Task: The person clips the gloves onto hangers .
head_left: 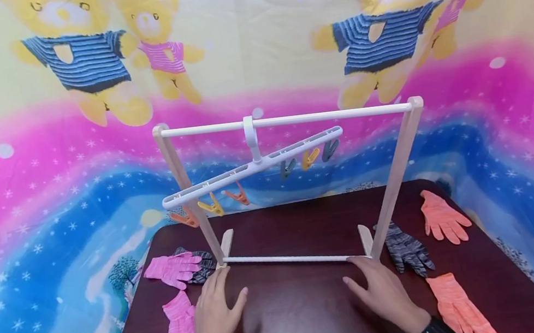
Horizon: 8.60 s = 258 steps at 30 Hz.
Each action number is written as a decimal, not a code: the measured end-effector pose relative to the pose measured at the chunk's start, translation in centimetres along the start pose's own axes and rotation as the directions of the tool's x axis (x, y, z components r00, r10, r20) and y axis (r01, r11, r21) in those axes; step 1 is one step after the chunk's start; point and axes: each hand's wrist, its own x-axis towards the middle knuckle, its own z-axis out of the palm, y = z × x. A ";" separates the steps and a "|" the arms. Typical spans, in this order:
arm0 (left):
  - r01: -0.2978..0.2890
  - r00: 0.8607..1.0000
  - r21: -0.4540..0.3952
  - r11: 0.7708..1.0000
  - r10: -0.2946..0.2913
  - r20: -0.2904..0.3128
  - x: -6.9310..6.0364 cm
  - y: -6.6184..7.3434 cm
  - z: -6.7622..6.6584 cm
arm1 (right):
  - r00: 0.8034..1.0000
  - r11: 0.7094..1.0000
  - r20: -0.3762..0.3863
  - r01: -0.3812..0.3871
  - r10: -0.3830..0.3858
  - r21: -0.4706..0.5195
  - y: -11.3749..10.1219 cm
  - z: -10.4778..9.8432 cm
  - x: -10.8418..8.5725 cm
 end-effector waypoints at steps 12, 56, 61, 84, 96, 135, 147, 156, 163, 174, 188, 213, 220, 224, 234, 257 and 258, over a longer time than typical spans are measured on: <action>0.168 0.985 -0.192 0.967 -0.172 -0.002 2.4 -0.8 -0.9 | 0.992 0.995 -0.100 -0.076 0.083 0.069 1.1 -3.3 0.3; 0.268 0.961 -0.357 0.895 -0.273 0.038 10.9 -3.3 -1.9 | 0.918 0.994 -0.387 -0.054 0.085 0.091 3.5 -7.8 3.8; 0.254 0.967 -0.406 0.878 -0.238 0.088 11.5 -3.3 -1.8 | 0.928 0.991 -0.364 -0.035 0.079 0.125 3.4 -7.8 4.3; 0.206 0.972 -0.386 0.899 -0.233 -0.025 13.3 -3.1 -0.9 | 0.946 0.977 -0.322 0.056 0.014 0.208 4.3 -8.6 5.7; 0.158 0.976 -0.386 0.909 -0.202 -0.076 13.6 -3.7 -0.7 | 0.966 0.992 -0.260 0.030 0.003 0.124 3.9 -9.3 5.9; 0.082 0.954 -0.249 0.965 -0.149 -0.260 12.3 -3.5 0.6 | 0.965 0.997 -0.256 -0.034 0.052 0.074 4.4 -8.4 7.8; 0.073 0.962 -0.254 0.965 -0.136 -0.239 11.3 -3.6 0.7 | 0.972 0.993 -0.225 -0.041 0.064 0.106 5.1 -8.3 8.7; 0.054 0.943 -0.204 0.978 -0.118 -0.313 10.9 -3.5 0.6 | 0.966 0.994 -0.256 -0.011 0.039 0.108 5.3 -8.2 9.4; 0.047 0.940 -0.181 0.982 -0.105 -0.323 10.7 -3.4 0.5 | 0.968 0.995 -0.245 -0.037 0.058 0.091 5.4 -8.4 10.0; 0.070 0.943 -0.176 0.982 -0.122 -0.310 10.1 -3.2 0.7 | 0.971 0.994 -0.226 -0.058 0.078 0.092 5.9 -8.4 10.4; 0.053 0.942 -0.179 0.982 -0.108 -0.317 9.1 -2.7 0.2 | 0.973 0.992 -0.218 -0.057 0.080 0.111 6.1 -8.3 9.7; 0.023 0.936 -0.219 0.975 -0.098 -0.339 8.8 -2.7 0.2 | 0.968 0.988 -0.232 -0.061 0.092 0.139 5.9 -8.0 9.8; 0.067 0.931 -0.204 0.977 -0.134 -0.339 8.6 -2.8 0.5 | 0.969 0.988 -0.225 -0.071 0.101 0.136 5.8 -8.3 9.8; 0.097 0.928 -0.213 0.972 -0.166 -0.333 8.5 -2.6 0.4 | 0.971 0.989 -0.219 -0.071 0.099 0.132 5.8 -8.4 9.8; 0.082 0.945 -0.276 0.958 -0.162 -0.283 8.3 -2.7 0.6 | 0.965 0.992 -0.248 -0.066 0.090 0.105 5.8 -7.9 9.7; 0.112 0.981 -0.184 0.977 -0.138 -0.135 6.6 -2.3 -1.4 | 0.988 0.999 -0.146 -0.044 0.048 0.029 6.7 -8.0 6.9; 0.113 0.983 -0.175 0.978 -0.136 -0.124 6.5 -2.4 -1.6 | 0.991 0.999 -0.126 -0.048 0.050 0.026 6.6 -8.0 6.7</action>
